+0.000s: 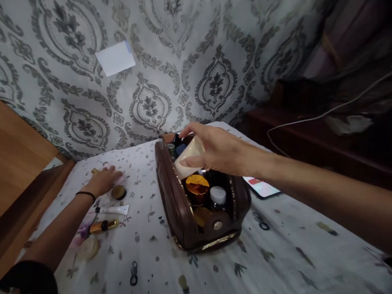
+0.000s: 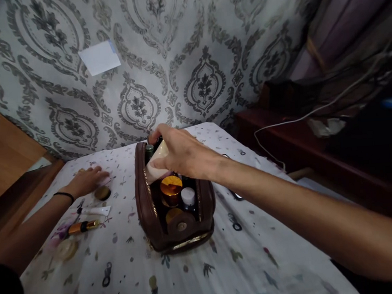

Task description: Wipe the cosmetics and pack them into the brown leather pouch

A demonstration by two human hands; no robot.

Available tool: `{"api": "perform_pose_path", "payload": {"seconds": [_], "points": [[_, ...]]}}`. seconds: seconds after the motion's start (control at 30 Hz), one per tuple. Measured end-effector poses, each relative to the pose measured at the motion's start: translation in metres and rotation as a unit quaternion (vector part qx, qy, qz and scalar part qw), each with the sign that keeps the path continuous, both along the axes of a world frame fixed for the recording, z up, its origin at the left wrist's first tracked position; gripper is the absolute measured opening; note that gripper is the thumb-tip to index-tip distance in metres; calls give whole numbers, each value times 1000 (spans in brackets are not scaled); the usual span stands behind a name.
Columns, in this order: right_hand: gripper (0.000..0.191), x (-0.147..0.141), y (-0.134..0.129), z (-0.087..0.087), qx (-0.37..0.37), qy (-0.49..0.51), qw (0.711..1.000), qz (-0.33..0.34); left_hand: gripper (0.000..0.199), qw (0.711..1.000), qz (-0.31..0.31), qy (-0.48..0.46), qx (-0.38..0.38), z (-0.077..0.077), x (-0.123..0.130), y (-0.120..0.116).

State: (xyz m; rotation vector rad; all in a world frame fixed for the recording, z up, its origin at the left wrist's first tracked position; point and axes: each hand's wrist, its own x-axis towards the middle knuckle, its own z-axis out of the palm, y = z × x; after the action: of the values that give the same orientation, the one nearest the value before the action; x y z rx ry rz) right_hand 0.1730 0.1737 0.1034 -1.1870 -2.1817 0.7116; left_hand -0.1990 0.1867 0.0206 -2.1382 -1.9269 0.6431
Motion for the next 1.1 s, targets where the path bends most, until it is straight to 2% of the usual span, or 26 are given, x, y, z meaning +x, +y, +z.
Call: {"api": "perform_pose_path", "payload": {"seconds": [0.1,0.37,0.5,0.63,0.73,0.9,1.1], "points": [[41,4,-1,0,5,14,1000,-3,45,999,-32,9,3,-5,3,1],[23,16,-13,3,46,40,998,20,47,996,-78,-12,32,-5,-5,-9],[26,25,-26,8,55,32,997,36,45,994,-94,7,52,-8,-12,-18],[37,28,-40,7,7,3,998,65,44,995,-85,10,54,-13,-17,-21],[39,24,-47,1,-11,-6,997,74,45,995,-79,7,52,-13,-15,-21],[25,16,-54,-8,-19,-35,995,94,46,998,-50,15,32,-7,-4,-22],[6,13,-58,-4,-44,-81,987,131,47,999,-36,2,36,-8,-3,-23]]}}
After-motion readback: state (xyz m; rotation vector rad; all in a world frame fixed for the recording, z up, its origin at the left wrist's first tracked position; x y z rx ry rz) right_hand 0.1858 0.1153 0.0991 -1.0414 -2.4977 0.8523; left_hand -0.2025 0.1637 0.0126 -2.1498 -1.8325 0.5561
